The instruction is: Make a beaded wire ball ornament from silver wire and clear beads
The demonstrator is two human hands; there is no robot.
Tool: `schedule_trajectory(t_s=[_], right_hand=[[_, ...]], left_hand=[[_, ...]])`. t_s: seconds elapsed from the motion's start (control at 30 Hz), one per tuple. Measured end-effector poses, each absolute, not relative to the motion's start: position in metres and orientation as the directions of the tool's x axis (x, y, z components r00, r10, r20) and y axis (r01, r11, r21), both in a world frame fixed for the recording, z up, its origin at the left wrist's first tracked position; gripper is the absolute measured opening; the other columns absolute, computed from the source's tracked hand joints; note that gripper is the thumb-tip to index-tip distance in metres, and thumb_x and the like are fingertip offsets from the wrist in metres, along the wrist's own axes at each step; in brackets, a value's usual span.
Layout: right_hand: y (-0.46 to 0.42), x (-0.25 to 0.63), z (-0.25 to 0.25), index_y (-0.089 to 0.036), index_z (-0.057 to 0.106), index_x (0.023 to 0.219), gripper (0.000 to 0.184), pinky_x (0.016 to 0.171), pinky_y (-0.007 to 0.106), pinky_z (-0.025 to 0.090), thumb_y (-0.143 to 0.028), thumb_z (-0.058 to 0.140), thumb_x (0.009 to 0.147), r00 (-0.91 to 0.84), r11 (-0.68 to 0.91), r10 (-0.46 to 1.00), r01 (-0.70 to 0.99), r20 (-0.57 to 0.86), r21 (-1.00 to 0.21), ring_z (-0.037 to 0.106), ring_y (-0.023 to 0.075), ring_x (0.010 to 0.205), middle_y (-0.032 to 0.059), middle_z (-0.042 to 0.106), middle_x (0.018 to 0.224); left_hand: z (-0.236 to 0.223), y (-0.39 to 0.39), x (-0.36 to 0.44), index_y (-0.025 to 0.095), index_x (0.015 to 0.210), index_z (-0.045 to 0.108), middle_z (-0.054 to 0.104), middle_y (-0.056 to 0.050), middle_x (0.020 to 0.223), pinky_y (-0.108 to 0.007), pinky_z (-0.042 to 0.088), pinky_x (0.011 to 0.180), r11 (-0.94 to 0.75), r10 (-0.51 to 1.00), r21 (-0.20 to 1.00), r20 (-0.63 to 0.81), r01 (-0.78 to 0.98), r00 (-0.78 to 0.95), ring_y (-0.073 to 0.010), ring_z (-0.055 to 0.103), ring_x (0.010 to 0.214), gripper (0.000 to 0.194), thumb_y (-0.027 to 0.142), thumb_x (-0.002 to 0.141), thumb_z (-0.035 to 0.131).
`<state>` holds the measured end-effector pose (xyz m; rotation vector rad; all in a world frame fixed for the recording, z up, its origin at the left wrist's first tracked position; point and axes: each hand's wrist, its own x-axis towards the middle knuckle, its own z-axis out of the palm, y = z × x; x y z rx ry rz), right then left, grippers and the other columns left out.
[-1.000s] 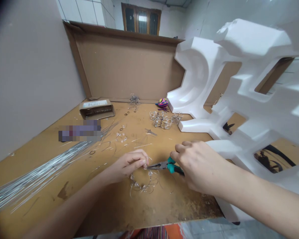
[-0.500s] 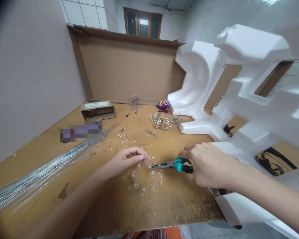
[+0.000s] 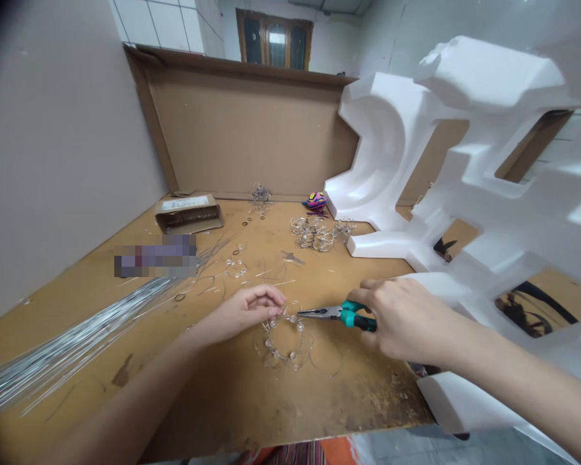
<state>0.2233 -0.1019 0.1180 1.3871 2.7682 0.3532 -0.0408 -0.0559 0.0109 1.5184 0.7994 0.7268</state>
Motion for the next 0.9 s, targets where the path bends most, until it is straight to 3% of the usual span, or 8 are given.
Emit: schedule_trajectory(t_s=[0.13, 0.3, 0.6, 0.9], right_hand=[[-0.105, 0.216, 0.111, -0.021, 0.058, 0.079, 0.014, 0.055, 0.027, 0.032, -0.021, 0.055, 0.065, -0.574, 0.569, 0.819, 0.807, -0.016, 0.161, 0.053, 0.0166, 0.065, 0.0031, 0.058, 0.073], [-0.107, 0.207, 0.093, -0.020, 0.059, 0.078, 0.012, 0.058, 0.027, 0.030, -0.027, 0.055, 0.069, -0.562, 0.547, 0.827, 0.814, 0.026, 0.196, 0.052, 0.0176, 0.069, 0.0046, 0.057, 0.074], [-0.104, 0.201, 0.076, -0.020, 0.058, 0.081, 0.014, 0.061, 0.029, 0.029, -0.031, 0.053, 0.073, -0.543, 0.503, 0.833, 0.824, 0.110, 0.261, 0.050, 0.0192, 0.071, 0.0055, 0.056, 0.074], [-0.105, 0.192, 0.074, -0.020, 0.059, 0.082, 0.016, 0.056, 0.029, 0.026, -0.033, 0.052, 0.074, -0.503, 0.475, 0.862, 0.848, 0.070, 0.236, 0.052, 0.0199, 0.070, 0.0055, 0.058, 0.076]], left_hand=[[0.016, -0.059, -0.040, 0.018, 0.104, 0.048, 0.059, -0.007, 0.097, -0.028, 0.041, 0.075, 0.004, 0.792, 0.996, -0.060, 0.094, 0.607, -0.0159, 0.055, 0.091, 0.033, 0.025, 0.074, 0.060], [0.017, -0.060, -0.039, 0.019, 0.107, 0.043, 0.059, -0.008, 0.096, -0.029, 0.040, 0.076, 0.075, 0.783, 0.994, -0.109, 0.081, 0.612, -0.0185, 0.056, 0.093, 0.040, 0.019, 0.071, 0.060], [0.005, -0.056, -0.039, 0.018, 0.099, 0.049, 0.064, -0.005, 0.085, -0.030, 0.040, 0.080, 0.038, 0.816, 0.998, -0.058, 0.046, 0.576, -0.0165, 0.060, 0.085, 0.025, 0.025, 0.077, 0.058], [0.002, -0.058, -0.035, 0.019, 0.096, 0.051, 0.068, -0.006, 0.088, -0.030, 0.043, 0.079, 0.044, 0.854, 0.997, -0.070, 0.064, 0.515, -0.0187, 0.062, 0.090, 0.022, 0.026, 0.076, 0.058]])
